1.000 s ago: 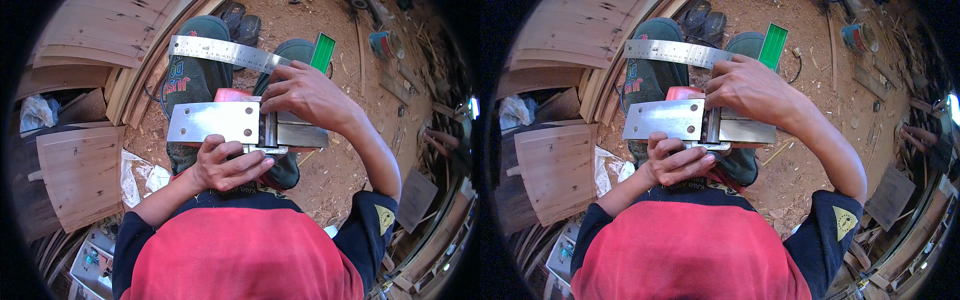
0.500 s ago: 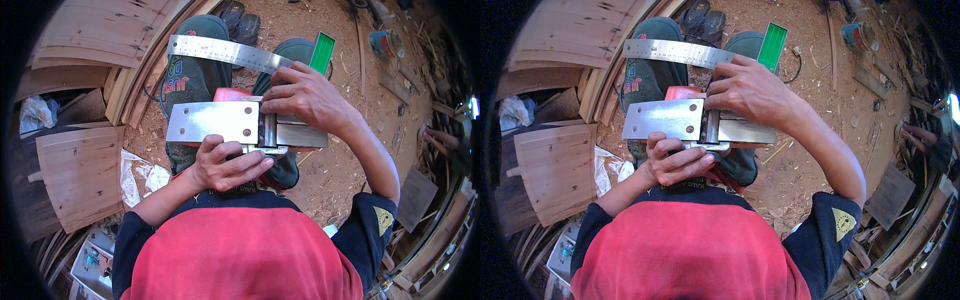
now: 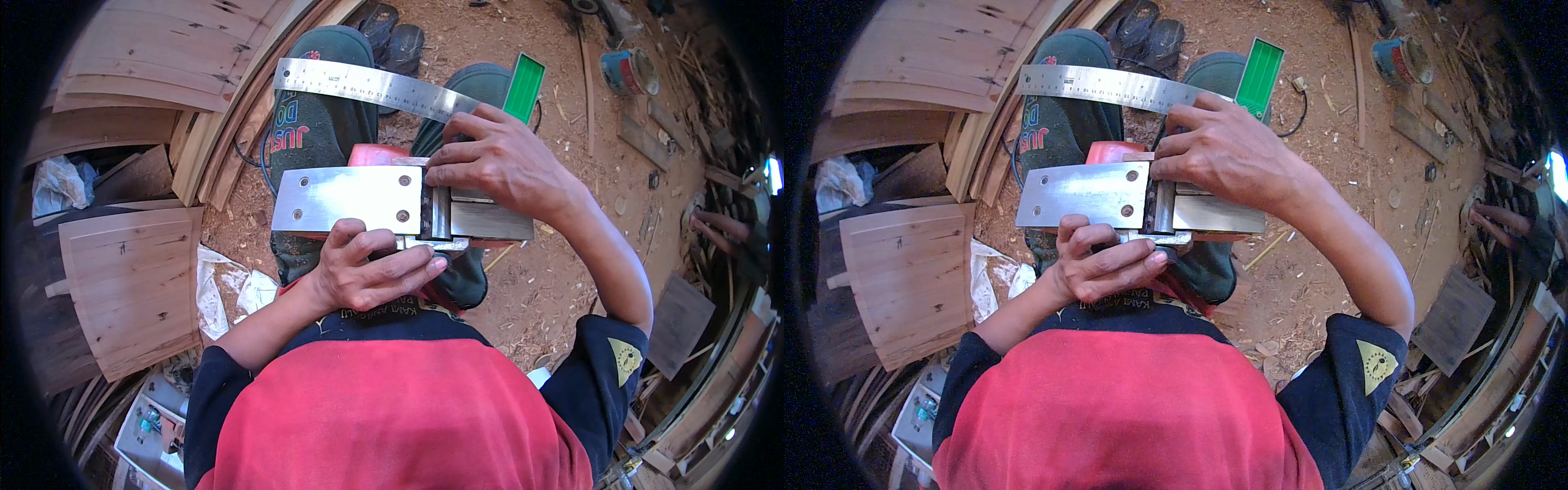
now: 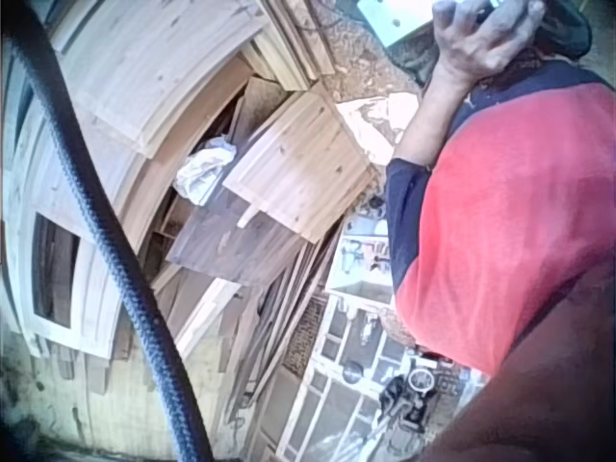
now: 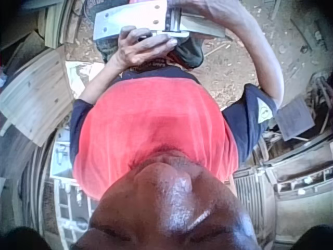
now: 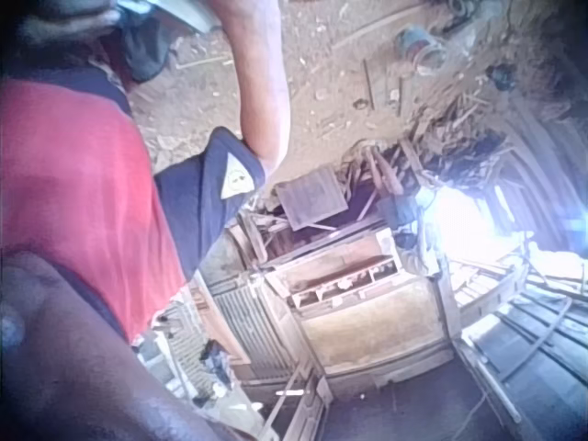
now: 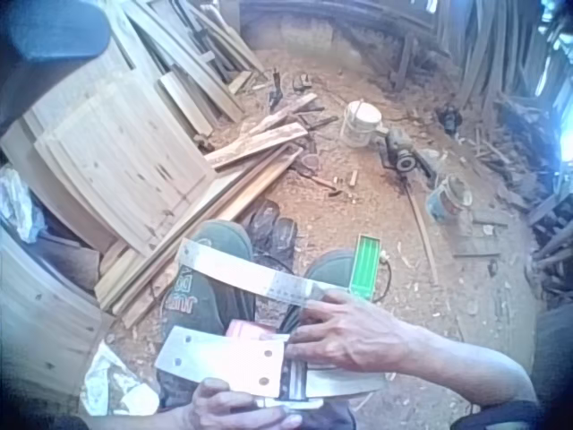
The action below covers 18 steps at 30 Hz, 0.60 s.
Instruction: The person maintains a wood planer while sitting on a workshop floor, using a screwdriver and a metal ruler to check and adjust the blades.
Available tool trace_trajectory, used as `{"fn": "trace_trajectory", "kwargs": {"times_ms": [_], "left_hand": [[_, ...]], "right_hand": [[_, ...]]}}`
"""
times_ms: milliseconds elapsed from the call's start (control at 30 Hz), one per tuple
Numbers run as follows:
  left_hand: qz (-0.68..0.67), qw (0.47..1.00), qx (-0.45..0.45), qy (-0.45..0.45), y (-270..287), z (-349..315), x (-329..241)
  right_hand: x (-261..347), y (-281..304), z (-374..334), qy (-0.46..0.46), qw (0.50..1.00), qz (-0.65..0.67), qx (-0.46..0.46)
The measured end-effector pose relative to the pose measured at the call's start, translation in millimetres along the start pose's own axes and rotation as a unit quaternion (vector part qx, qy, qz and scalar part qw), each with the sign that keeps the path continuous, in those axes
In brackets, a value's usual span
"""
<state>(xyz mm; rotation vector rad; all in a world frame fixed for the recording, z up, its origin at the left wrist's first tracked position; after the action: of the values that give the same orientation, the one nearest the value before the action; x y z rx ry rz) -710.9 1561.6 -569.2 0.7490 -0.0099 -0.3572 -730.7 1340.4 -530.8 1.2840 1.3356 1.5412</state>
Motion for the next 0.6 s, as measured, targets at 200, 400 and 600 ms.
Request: {"fn": "trace_trajectory", "kwargs": {"times_ms": [200, 400, 600], "left_hand": [[0.005, 1.0, 0.018, -0.01, 1.2, 3.8, -1.0], [0.007, 0.998, 0.064, -0.002, 3.7, 7.0, -3.6], [0.011, 0.997, 0.074, -0.01, 2.4, 6.8, -4.0]], "right_hand": [[4.6, 9.1, -0.9, -0.027, 0.999, 0.007, 0.031], [7.5, 13.8, 6.1, -0.112, 0.989, 0.049, 0.086], [9.8, 7.4, 10.9, -0.118, 0.989, 0.034, 0.08]]}}
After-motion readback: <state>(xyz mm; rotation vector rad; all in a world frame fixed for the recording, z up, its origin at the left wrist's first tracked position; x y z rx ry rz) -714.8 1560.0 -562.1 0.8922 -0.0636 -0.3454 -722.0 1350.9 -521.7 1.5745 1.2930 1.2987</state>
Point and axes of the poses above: each hand's wrist, its own z-axis towards the middle knuckle, its own y-axis out of the back of the hand, x = y × z, the point moved 4 cm from there along z, towards the middle knuckle, and after that the axes turned 14 degrees about -y, right-handed, at the moved point
